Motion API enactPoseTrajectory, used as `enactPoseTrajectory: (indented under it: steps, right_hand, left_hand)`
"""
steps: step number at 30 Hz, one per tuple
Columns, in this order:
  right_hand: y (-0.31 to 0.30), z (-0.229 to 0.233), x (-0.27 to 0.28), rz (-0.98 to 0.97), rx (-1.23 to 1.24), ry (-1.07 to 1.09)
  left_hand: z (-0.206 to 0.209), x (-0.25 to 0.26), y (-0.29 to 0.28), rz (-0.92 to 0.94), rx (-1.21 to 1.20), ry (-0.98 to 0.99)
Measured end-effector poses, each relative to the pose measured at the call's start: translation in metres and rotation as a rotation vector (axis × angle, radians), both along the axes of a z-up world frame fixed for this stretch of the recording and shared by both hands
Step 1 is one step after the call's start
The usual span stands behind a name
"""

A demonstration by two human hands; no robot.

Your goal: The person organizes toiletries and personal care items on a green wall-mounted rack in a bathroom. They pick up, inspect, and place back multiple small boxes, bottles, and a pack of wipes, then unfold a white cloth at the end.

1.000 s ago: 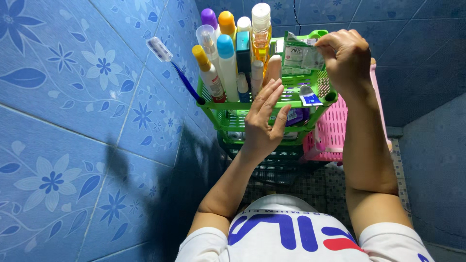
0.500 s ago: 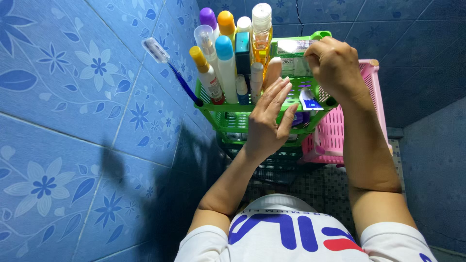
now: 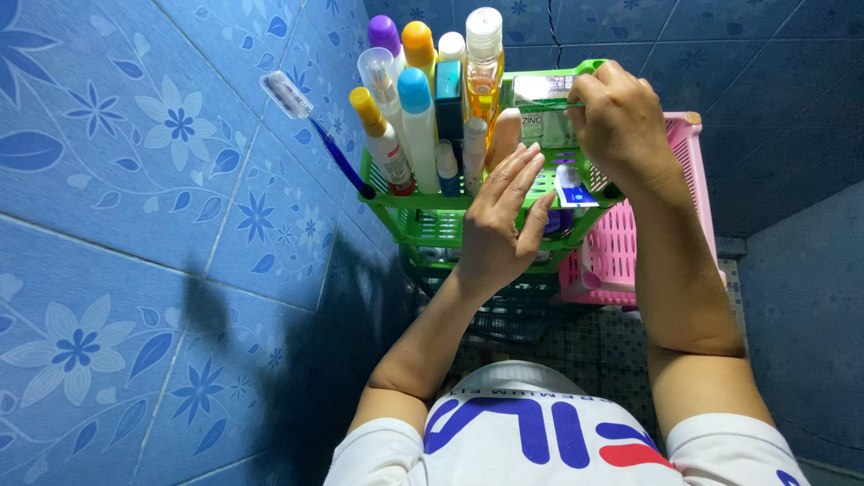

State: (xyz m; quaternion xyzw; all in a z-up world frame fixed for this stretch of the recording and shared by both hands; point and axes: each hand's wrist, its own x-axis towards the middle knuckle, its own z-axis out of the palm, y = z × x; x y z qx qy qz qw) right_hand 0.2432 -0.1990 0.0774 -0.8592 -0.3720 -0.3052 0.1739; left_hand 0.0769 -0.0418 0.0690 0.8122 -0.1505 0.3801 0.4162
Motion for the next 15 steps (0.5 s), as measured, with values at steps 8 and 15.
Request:
enactPoseTrajectory:
  steps: [8, 15]
  right_hand:
    - [-0.008, 0.027, -0.040, 0.012, -0.021, -0.050]
    - [-0.016, 0.031, -0.079, 0.045, -0.055, -0.113]
  left_hand:
    - [-0.001, 0.000, 0.003, -0.004, -0.002, 0.004]
    - [0.001, -0.004, 0.003, -0.013, -0.006, -0.003]
